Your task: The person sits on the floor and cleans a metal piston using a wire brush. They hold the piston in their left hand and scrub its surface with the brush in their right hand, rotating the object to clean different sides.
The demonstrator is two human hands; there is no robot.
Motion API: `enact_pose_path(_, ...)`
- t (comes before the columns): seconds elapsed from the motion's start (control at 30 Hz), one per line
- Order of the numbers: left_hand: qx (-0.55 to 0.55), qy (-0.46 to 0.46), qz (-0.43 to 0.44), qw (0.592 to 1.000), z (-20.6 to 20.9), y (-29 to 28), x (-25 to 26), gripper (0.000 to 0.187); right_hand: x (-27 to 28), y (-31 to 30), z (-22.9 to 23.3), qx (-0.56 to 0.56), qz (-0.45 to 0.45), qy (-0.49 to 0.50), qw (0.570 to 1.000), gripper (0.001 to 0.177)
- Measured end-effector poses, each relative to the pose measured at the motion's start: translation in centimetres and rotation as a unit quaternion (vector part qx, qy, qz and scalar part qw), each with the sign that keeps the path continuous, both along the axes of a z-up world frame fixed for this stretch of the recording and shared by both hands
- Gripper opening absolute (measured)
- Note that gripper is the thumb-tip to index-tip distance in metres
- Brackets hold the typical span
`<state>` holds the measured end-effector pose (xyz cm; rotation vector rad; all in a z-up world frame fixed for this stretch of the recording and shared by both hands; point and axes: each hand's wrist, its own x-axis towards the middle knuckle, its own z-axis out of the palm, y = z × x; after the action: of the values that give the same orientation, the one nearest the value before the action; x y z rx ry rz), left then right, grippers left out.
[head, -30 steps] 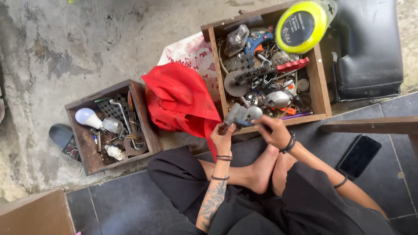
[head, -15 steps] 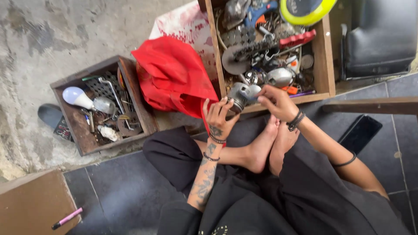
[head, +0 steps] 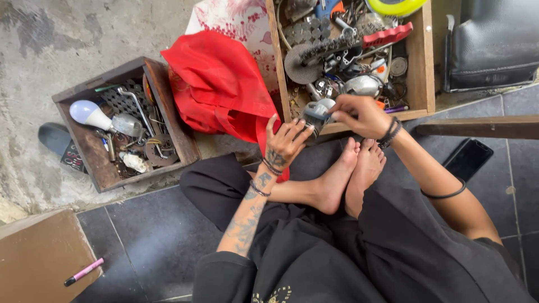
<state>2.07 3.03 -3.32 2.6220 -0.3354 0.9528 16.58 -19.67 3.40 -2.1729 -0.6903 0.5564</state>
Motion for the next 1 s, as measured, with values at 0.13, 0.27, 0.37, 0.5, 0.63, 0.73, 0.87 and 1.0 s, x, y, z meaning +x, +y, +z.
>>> enact_pose_path(0.13, 0.055, -0.068, -0.062, 0.994, -1.7, 1.0, 0.9, 0.015, 2.4, -0.4, -0.1, -0.081, 0.061, -0.009, 0.995, 0.01)
enact_pose_path(0.27, 0.08, -0.108, -0.098, 0.986, -2.3, 2.2, 1.7, 0.013, 1.8, 0.4, 1.1, -0.012, 0.089, 0.059, 0.994, 0.012)
enact_pose_path(0.37, 0.107, -0.115, -0.128, 0.979, -0.3, 2.5, 2.2, 0.011, 2.6, 0.4, -1.4, -0.092, 0.104, -0.02, 0.99, 0.011)
enact_pose_path(0.5, 0.113, -0.114, -0.146, 0.976, -1.3, 2.5, 2.0, 0.011, 2.6, 0.7, -1.1, -0.069, 0.067, -0.001, 0.995, 0.012)
enact_pose_path(0.63, 0.121, -0.135, -0.172, 0.968, 0.3, 1.8, 2.3, 0.014, 2.7, 1.8, -0.1, -0.103, 0.114, 0.041, 0.987, 0.011)
enact_pose_path(0.73, 0.125, -0.144, -0.18, 0.965, 1.7, 2.0, 2.8, 0.015, 3.2, 2.5, 1.1, -0.101, 0.122, 0.049, 0.986, 0.012)
enact_pose_path(0.87, 0.136, -0.139, -0.21, 0.958, 3.8, 1.7, 2.9, 0.018, 4.6, 3.3, 0.3, -0.177, 0.171, 0.038, 0.969, 0.013)
enact_pose_path(1.0, 0.129, -0.143, -0.202, 0.96, 3.4, 1.4, 2.8, 0.016, 5.6, 3.5, 1.4, -0.226, 0.153, 0.001, 0.962, 0.014)
